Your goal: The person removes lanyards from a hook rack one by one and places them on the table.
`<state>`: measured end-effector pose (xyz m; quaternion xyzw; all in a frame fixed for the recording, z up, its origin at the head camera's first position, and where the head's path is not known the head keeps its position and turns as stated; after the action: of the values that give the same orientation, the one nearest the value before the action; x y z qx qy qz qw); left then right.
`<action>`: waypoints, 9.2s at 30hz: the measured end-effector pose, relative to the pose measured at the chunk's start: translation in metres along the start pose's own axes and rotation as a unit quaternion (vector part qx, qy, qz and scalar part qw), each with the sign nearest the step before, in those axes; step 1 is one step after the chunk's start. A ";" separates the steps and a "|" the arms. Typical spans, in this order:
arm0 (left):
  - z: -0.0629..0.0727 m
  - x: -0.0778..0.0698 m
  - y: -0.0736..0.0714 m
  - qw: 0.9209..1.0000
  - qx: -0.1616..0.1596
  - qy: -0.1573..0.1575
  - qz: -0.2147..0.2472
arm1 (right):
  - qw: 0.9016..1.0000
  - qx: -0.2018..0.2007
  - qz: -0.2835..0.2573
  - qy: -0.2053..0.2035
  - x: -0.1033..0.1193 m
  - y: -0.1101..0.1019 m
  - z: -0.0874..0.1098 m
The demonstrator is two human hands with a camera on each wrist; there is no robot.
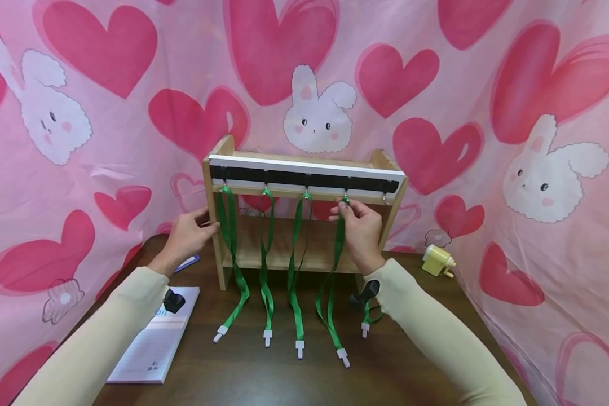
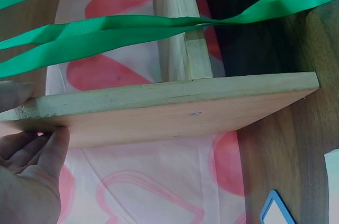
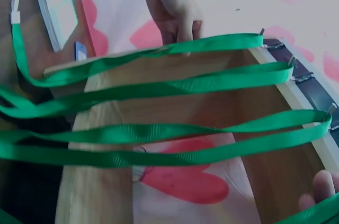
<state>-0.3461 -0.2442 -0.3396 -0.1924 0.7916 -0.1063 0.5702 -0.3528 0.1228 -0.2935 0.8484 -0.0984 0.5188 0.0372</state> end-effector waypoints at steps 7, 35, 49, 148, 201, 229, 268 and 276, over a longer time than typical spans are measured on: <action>-0.002 -0.002 0.000 1.000 -0.009 0.014 0.002 | 0.998 0.040 0.037 0.010 0.002 -0.007 -0.005; 0.003 0.001 0.002 1.000 -0.004 0.000 0.006 | 0.999 0.048 0.006 0.016 0.006 -0.014 0.007; 0.001 -0.002 0.000 1.000 -0.008 -0.001 -0.005 | 0.999 0.034 -0.017 -0.008 0.005 -0.015 0.012; 0.001 0.000 0.003 1.000 -0.010 0.000 0.004 | 0.969 0.037 0.011 0.245 -0.188 -0.017 0.148; 0.002 0.003 0.002 1.000 -0.005 0.001 0.012 | 0.999 -0.036 -0.014 0.021 -0.072 -0.063 0.067; 0.000 0.002 0.003 1.000 -0.011 0.006 0.000 | 0.992 0.078 -0.011 -0.099 0.057 -0.018 0.004; -0.001 -0.001 0.002 1.000 -0.014 0.014 0.000 | 0.997 0.067 -0.011 0.047 0.017 0.065 0.026; -0.003 -0.005 0.002 1.000 -0.002 0.009 0.006 | 0.994 0.070 -0.064 0.056 0.019 0.072 0.017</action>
<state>-0.3483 -0.2406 -0.3346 -0.1876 0.7983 -0.1030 0.5629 -0.3444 0.0475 -0.2870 0.8229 -0.0046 0.5680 0.0165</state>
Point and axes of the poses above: each hand's wrist, its own z-axis away from the middle knuckle, its own y-axis out of the palm, x = y × z, the point moved 3 cm from there along -z, towards the middle knuckle, and after that the axes turned 11 degrees about z, right-handed, at the moved point
